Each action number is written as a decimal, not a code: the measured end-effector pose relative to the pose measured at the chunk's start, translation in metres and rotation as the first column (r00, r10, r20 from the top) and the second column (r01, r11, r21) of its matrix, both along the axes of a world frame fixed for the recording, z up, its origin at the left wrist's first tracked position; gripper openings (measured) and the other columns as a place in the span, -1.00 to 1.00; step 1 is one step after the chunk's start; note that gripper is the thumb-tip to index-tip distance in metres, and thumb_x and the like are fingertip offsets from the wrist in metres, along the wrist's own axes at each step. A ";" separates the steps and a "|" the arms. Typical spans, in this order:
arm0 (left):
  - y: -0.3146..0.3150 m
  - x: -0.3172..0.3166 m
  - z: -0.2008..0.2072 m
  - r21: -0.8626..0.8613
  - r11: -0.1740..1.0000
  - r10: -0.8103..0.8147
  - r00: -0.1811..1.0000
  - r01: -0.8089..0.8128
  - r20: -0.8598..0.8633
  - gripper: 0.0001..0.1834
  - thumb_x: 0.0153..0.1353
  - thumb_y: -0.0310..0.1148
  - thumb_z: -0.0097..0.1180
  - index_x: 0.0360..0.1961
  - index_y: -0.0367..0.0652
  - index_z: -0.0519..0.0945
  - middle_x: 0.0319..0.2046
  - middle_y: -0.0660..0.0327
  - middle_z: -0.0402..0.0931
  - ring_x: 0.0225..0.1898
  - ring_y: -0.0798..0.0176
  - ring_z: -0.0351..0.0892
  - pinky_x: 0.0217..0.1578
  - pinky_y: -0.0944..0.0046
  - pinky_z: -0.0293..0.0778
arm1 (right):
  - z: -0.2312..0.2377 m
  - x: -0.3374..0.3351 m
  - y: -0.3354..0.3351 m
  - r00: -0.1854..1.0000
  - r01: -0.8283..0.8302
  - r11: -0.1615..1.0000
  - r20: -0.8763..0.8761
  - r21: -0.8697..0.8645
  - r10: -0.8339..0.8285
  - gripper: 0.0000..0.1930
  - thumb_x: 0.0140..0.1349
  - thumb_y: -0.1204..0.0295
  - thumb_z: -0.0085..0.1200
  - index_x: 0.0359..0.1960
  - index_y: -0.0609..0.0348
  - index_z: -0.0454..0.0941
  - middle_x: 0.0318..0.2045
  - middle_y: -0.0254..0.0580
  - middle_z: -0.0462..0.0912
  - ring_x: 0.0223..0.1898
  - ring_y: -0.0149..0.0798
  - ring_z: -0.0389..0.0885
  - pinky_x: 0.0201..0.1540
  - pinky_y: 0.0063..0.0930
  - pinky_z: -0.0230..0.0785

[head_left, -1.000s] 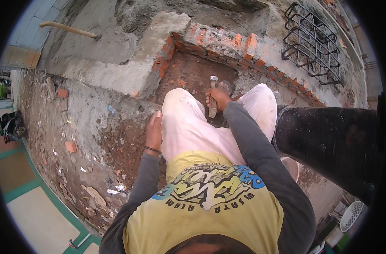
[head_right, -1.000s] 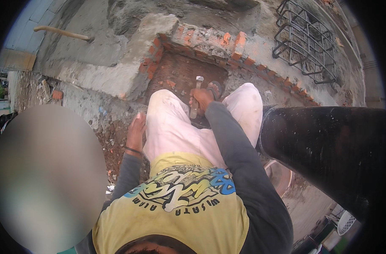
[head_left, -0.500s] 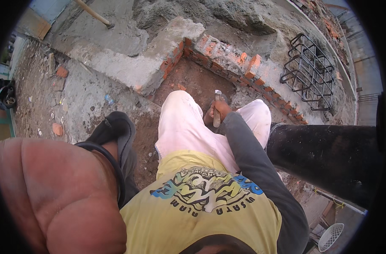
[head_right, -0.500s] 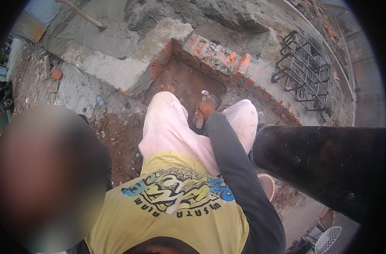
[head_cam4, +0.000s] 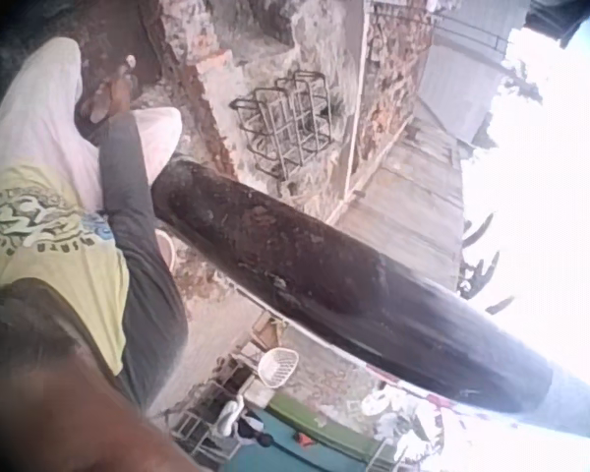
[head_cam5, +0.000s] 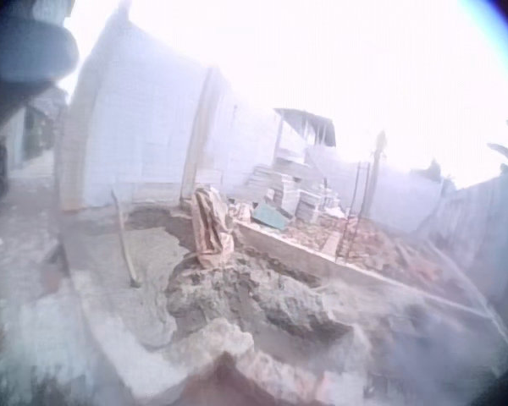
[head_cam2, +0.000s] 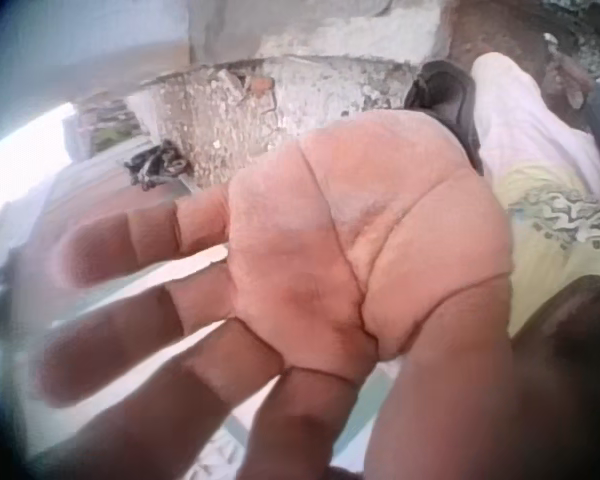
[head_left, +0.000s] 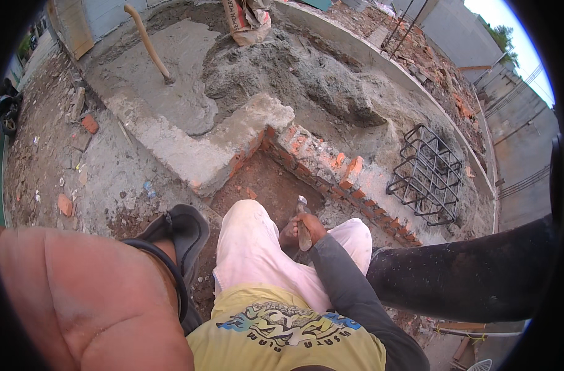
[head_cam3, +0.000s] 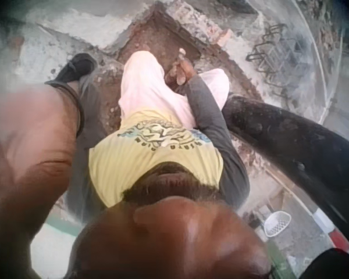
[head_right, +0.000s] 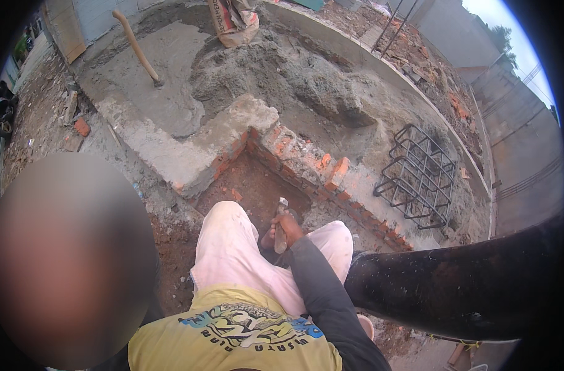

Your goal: The person places a rebar cage into a hole and uses a hammer to break apart bricks and level the concrete foundation.

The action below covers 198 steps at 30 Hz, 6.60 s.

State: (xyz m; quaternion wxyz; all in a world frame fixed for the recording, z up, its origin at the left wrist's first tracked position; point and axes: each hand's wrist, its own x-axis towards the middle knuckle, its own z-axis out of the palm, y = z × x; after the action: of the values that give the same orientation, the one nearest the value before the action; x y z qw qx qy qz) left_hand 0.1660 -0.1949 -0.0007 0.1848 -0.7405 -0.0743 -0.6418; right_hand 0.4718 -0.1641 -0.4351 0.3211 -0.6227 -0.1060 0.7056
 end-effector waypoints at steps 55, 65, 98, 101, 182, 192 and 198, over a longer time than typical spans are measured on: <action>0.256 -0.100 -0.511 -0.529 -0.384 0.472 0.332 -0.757 -0.817 -0.42 0.39 -0.11 -0.32 0.24 -0.36 0.19 0.30 -0.15 0.03 0.35 -0.11 -0.03 0.31 -0.06 -0.06 | -0.002 -0.032 0.150 0.799 0.416 0.718 -0.154 -0.558 -0.582 -0.74 0.11 0.45 -0.06 -0.13 0.19 0.39 -0.53 -0.31 0.40 -0.57 -0.35 0.42 -0.50 -0.39 0.36; 0.245 -0.112 -0.518 -0.509 -0.407 0.453 0.316 -0.759 -0.834 -0.36 0.40 -0.04 -0.40 0.24 -0.42 0.16 0.29 -0.19 0.02 0.35 -0.16 -0.04 0.30 -0.09 -0.06 | 0.004 -0.058 0.140 0.741 0.499 0.710 -0.180 -0.497 -0.647 -0.79 0.12 0.48 -0.02 -0.18 0.19 0.42 -0.52 -0.30 0.44 -0.60 -0.38 0.46 -0.55 -0.42 0.42; 0.240 -0.114 -0.514 -0.663 -0.361 0.584 0.395 -0.656 -0.709 -0.36 0.30 -0.11 -0.25 0.30 -0.28 0.11 0.36 0.00 -0.07 0.42 0.03 -0.25 0.39 0.08 -0.32 | 0.055 -0.198 -0.042 0.905 0.256 0.809 0.163 0.529 -0.393 -0.61 0.12 0.53 -0.10 0.03 0.35 0.31 -0.47 -0.29 0.43 -0.59 -0.44 0.46 -0.59 -0.48 0.41; 0.237 -0.125 -0.511 -0.650 -0.423 0.504 0.432 -0.632 -0.748 -0.35 0.34 -0.09 -0.37 0.35 -0.27 -0.01 0.40 0.02 -0.21 0.43 0.03 -0.36 0.41 0.09 -0.41 | 0.095 -0.197 -0.039 0.890 0.347 0.814 0.109 0.466 -0.443 -0.63 0.13 0.55 -0.12 0.02 0.35 0.31 -0.48 -0.26 0.43 -0.59 -0.42 0.46 -0.61 -0.46 0.40; 0.247 -0.116 -0.529 -0.631 -0.362 0.568 0.374 -0.687 -0.733 -0.29 0.32 0.07 -0.41 0.30 -0.28 0.12 0.36 0.00 -0.06 0.42 0.09 -0.20 0.39 0.08 -0.29 | -0.185 -0.126 0.038 0.837 -0.533 0.845 0.117 -0.048 0.534 -0.66 0.13 0.45 0.08 -0.13 0.52 0.43 -0.43 -0.07 0.60 -0.56 -0.33 0.55 -0.56 -0.44 0.41; 0.245 -0.110 -0.530 -0.584 -0.401 0.542 0.331 -0.706 -0.773 -0.29 0.30 0.10 -0.36 0.27 -0.26 0.18 0.34 0.04 0.02 0.40 0.10 -0.11 0.37 0.10 -0.22 | -0.185 -0.120 0.038 0.666 -0.723 0.676 0.117 -0.139 0.736 -0.70 0.14 0.45 0.03 -0.13 0.41 0.43 -0.64 -0.17 0.55 -0.68 -0.31 0.52 -0.62 -0.33 0.37; 0.247 -0.114 -0.531 -0.605 -0.348 0.614 0.313 -0.716 -0.724 -0.31 0.25 0.08 -0.22 0.16 -0.33 0.34 0.23 -0.02 0.23 0.32 0.06 0.09 0.30 0.06 -0.06 | -0.191 -0.108 0.043 0.889 -0.442 0.896 0.111 -0.045 0.444 -0.68 0.21 0.39 0.07 -0.13 0.39 0.36 -0.52 -0.20 0.51 -0.66 -0.43 0.44 -0.66 -0.45 0.33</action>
State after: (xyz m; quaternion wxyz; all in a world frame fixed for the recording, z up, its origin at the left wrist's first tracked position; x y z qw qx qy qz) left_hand 0.0522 0.0524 -0.5312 0.0566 -0.5129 -0.8371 -0.1817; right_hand 0.3633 -0.1211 -0.6257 0.1391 -0.6258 -0.2573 0.7230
